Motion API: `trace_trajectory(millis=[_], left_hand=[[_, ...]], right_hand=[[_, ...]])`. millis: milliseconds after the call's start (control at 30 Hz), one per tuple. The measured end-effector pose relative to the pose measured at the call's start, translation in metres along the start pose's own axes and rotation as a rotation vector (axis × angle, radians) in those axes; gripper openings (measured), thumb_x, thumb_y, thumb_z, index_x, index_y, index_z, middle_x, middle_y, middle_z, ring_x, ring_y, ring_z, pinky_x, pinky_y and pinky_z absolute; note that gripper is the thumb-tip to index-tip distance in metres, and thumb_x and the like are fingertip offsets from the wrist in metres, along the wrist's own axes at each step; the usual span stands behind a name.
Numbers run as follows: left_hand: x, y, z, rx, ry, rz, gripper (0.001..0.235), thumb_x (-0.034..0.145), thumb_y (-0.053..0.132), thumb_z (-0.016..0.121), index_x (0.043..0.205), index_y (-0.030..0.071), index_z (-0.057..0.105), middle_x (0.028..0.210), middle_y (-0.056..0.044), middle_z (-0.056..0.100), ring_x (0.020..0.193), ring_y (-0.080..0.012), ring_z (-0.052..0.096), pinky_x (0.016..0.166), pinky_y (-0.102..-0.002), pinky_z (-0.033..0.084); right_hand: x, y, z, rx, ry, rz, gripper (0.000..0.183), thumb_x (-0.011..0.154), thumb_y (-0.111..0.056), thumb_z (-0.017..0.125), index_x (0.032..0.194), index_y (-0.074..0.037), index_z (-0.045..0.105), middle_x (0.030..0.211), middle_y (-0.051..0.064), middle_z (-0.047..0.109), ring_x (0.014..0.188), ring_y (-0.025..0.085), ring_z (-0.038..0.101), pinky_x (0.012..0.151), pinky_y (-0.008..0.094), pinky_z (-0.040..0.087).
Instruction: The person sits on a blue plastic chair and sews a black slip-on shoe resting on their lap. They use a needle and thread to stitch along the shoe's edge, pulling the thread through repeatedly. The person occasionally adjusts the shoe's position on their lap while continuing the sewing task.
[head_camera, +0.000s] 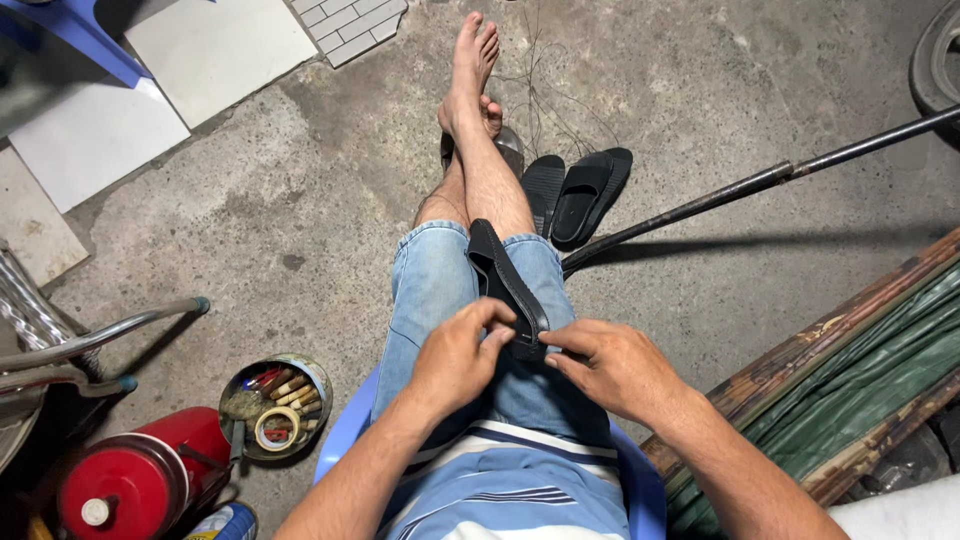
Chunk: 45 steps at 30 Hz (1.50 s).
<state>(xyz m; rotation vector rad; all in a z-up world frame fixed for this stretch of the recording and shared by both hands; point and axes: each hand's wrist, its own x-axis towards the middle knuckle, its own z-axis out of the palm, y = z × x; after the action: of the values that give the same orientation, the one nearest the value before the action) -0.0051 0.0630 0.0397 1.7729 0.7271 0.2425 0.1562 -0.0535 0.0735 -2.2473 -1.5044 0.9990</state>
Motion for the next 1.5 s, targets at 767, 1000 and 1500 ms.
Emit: trace_trajectory(millis=[767,1000,1500], left_hand=[[-0.011,-0.021,0.003,-0.164,-0.075,0.089,0.041,0.078,0.015,0.067,0.118,0.023,0.061,0.088,-0.003,0.068,0.074,-0.0213,0.068,0.061,-0.031,0.053],[-0.022,-0.021,-0.007,0.047,-0.074,0.036,0.047,0.076,0.019,0.068,0.120,0.027,0.055,0.080,0.003,0.071,0.056,-0.0167,0.063,0.050,-0.030,0.050],[-0.017,-0.004,-0.027,-0.103,-0.082,-0.111,0.024,0.085,0.028,0.060,0.105,0.017,0.068,0.083,-0.009,0.072,0.083,-0.0295,0.068,0.070,-0.039,0.054]], right_hand=[[0.002,0.016,0.029,0.939,0.143,0.039,0.009,0.071,-0.008,0.073,0.074,-0.002,0.067,0.056,0.010,0.052,0.032,0.015,0.049,0.031,0.027,0.043],[0.008,0.012,0.033,1.162,0.157,0.011,0.033,0.089,-0.019,0.057,0.062,-0.001,0.055,0.056,0.009,0.047,0.026,0.012,0.036,0.031,0.025,0.040],[0.008,0.064,-0.080,1.723,0.288,0.176,0.021,0.072,-0.006,0.049,0.075,-0.026,0.057,0.051,-0.011,0.025,0.040,-0.001,0.023,0.037,0.010,0.020]])
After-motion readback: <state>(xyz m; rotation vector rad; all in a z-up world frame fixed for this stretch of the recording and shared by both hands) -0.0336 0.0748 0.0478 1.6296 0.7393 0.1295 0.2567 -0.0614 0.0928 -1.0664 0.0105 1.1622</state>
